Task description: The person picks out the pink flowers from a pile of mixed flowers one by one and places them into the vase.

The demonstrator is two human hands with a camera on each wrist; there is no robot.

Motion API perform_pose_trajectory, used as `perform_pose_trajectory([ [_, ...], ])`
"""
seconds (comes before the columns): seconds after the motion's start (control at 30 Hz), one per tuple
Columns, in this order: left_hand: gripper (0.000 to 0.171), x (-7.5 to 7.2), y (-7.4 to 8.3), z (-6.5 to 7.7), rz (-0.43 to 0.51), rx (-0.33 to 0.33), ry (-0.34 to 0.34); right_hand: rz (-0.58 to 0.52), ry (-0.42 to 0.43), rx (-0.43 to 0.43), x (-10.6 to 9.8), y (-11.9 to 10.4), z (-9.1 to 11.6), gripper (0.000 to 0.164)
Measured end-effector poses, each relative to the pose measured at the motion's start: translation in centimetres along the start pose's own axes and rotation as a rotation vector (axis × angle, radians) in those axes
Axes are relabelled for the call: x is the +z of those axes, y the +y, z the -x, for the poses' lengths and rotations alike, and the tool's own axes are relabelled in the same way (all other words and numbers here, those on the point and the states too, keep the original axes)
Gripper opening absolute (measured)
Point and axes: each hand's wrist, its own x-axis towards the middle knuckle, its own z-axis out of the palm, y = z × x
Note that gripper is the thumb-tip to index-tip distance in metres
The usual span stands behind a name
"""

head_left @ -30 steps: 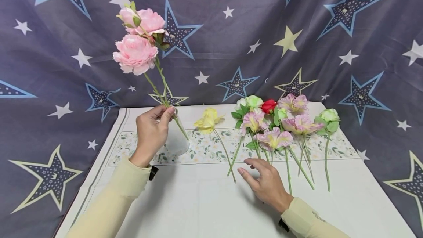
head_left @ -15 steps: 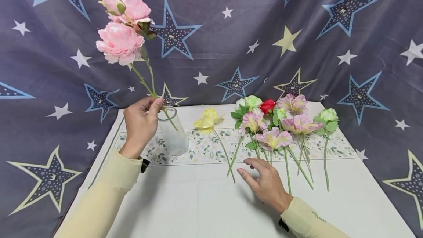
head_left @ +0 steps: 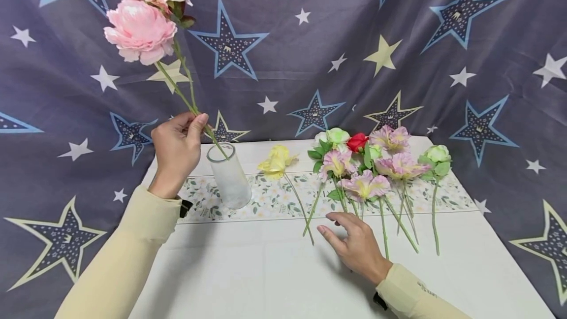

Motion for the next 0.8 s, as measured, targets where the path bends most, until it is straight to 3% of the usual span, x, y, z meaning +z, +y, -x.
perform_pose_trajectory([
  [0.23,0.030,0.2,-0.8,-0.2,-0.027,-0.007,0.008,0.008,-0.004,0.001,0.1,0.1,0.0,0.031],
  [0.53,0.025,1.5,-3.0,1.7,-0.110,0.009,-0.003,0.012,-0.005,-0.010,0.3,0.1,0.2,0.031],
  [0.8,0.023,2.4,-4.6,2.9,-0.138,-0.063,-0.062,0.012,-0.003,-0.008,0.3,0.2,0.3,0.030],
])
